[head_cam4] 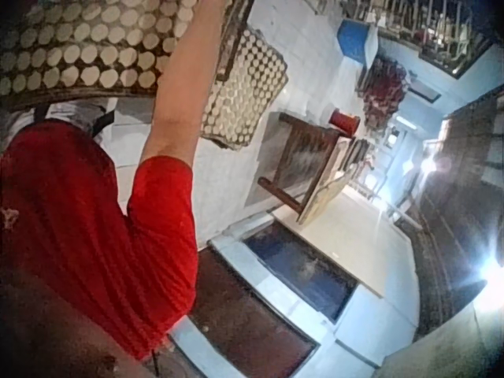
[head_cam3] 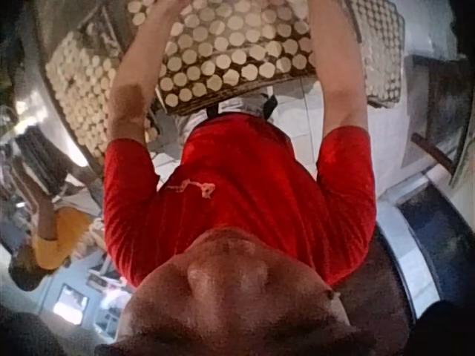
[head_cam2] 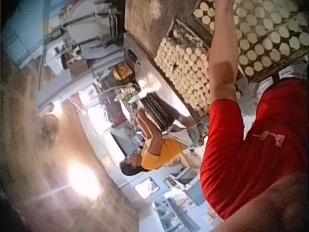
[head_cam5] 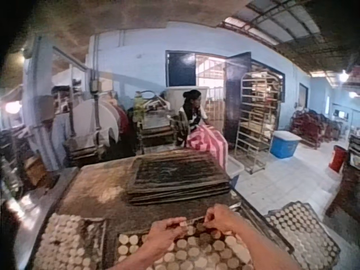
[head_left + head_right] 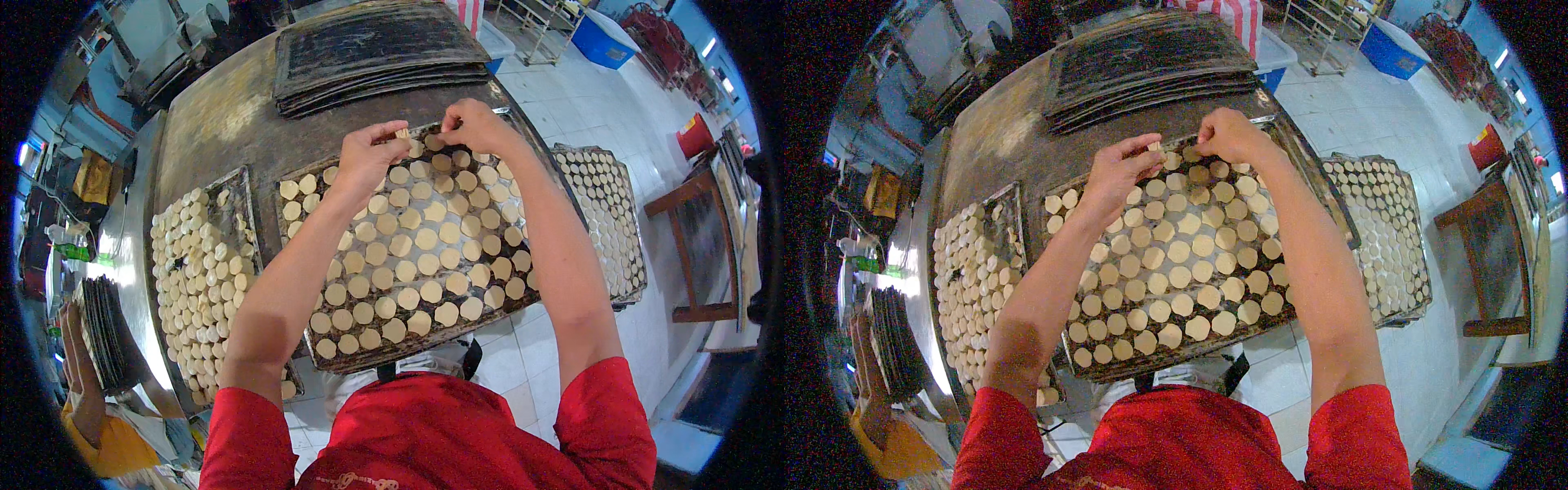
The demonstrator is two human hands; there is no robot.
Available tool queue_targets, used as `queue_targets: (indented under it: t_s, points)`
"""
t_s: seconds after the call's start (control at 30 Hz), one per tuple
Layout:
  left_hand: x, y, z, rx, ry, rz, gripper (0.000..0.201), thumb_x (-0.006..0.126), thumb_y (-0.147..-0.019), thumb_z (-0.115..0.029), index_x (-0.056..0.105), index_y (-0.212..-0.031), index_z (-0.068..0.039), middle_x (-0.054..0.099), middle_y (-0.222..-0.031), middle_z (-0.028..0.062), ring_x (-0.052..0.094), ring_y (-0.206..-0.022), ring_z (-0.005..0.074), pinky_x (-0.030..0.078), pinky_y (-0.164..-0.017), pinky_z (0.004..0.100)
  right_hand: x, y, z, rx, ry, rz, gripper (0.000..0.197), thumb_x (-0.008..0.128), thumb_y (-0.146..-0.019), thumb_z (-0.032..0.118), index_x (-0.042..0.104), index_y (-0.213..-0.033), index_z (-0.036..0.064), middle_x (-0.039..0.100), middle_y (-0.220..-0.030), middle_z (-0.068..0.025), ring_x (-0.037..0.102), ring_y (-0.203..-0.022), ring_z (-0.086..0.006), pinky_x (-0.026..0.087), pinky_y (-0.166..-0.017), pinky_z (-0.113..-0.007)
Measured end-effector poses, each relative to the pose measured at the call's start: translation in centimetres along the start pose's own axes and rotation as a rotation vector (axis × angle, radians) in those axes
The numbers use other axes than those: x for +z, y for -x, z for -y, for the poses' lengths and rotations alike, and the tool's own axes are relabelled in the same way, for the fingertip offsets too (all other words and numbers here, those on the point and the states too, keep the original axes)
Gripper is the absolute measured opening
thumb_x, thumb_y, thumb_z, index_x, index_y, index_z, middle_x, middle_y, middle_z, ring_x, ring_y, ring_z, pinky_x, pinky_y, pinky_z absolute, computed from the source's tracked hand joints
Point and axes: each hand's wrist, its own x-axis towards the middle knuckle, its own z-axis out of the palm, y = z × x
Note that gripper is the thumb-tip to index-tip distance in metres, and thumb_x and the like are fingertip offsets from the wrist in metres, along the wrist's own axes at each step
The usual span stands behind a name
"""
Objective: The person repeatedly picks up small round cookies from a tray and places them onto a baking sheet in neat rows. They continue this process across multiple trays, filling the baking sheets with the cookies.
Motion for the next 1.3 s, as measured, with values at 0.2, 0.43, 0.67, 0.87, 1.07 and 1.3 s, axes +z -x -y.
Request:
queue_targets:
  t_s: [0.2, 0.43, 0.67, 0.87, 1.07, 1.3]
  points:
    - [1.4, -1.1, 0.6, 0.015, 0.029, 0.036, 0.041, 0.072, -0.093, -0.008, 0.064, -0.132, 0.005, 0.072, -0.108, 0.0080, 0.069, -0.095, 0.0134, 0.055, -0.085, 0.0255, -0.1, 0.6, 1.5, -0.124, -0.311, 0.047, 0.027, 0.079, -0.087, 0.028, 0.078, -0.099, 0.0034, 0.077, -0.090, -0.0101, 0.068, -0.083, -0.0171, 0.053, -0.080, -0.035]
    - [2.2, -1.5, 0.8, -0.008, 0.048, 0.032, 0.037, 0.070, -0.094, -0.007, 0.064, -0.129, 0.006, 0.071, -0.109, 0.0104, 0.070, -0.094, 0.0153, 0.057, -0.085, 0.0263, -0.3, 1.3, 1.3, -0.147, -0.278, 0.024, 0.025, 0.078, -0.088, 0.025, 0.078, -0.101, 0.0038, 0.076, -0.090, -0.0094, 0.067, -0.084, -0.0159, 0.053, -0.079, -0.034]
    - [2.4, -1.2, 0.8, -0.006, 0.191, 0.016, 0.034, 0.066, -0.098, -0.007, 0.061, -0.129, 0.008, 0.071, -0.109, 0.0122, 0.071, -0.095, 0.0180, 0.059, -0.087, 0.0275, -0.3, 1.7, 1.4, -0.141, -0.276, 0.058, 0.023, 0.077, -0.091, 0.023, 0.076, -0.101, 0.0019, 0.072, -0.090, -0.0036, 0.062, -0.082, -0.0135, 0.051, -0.077, -0.031]
    - [2.0, -0.8, 0.8, 0.010, 0.237, -0.031, 0.029, 0.066, -0.099, -0.008, 0.064, -0.124, 0.006, 0.071, -0.108, 0.0107, 0.071, -0.097, 0.0184, 0.059, -0.089, 0.0286, -0.9, 2.4, 2.4, 0.023, -0.426, 0.014, 0.019, 0.075, -0.094, 0.024, 0.077, -0.099, 0.0055, 0.068, -0.086, 0.0035, 0.054, -0.073, -0.0056, 0.045, -0.062, -0.025]
    - [2.1, 0.2, -0.3, 0.003, 0.079, 0.038, 0.025, 0.067, -0.100, -0.014, 0.069, -0.116, 0.004, 0.072, -0.107, 0.0091, 0.070, -0.094, 0.0174, 0.061, -0.084, 0.0293, -0.5, 2.2, 2.4, -0.050, -0.433, 0.006, 0.020, 0.075, -0.095, 0.023, 0.074, -0.098, 0.0027, 0.068, -0.086, 0.0039, 0.053, -0.073, -0.0057, 0.044, -0.063, -0.025]
    - [1.4, -0.5, 0.5, -0.030, 0.220, -0.009, 0.023, 0.065, -0.102, -0.016, 0.069, -0.112, 0.004, 0.072, -0.101, 0.0091, 0.071, -0.089, 0.0175, 0.060, -0.082, 0.0299, -0.9, 2.4, 2.9, 0.052, -0.448, -0.024, 0.022, 0.075, -0.092, 0.022, 0.076, -0.100, 0.0018, 0.074, -0.087, -0.0031, 0.062, -0.076, -0.0112, 0.051, -0.070, -0.031]
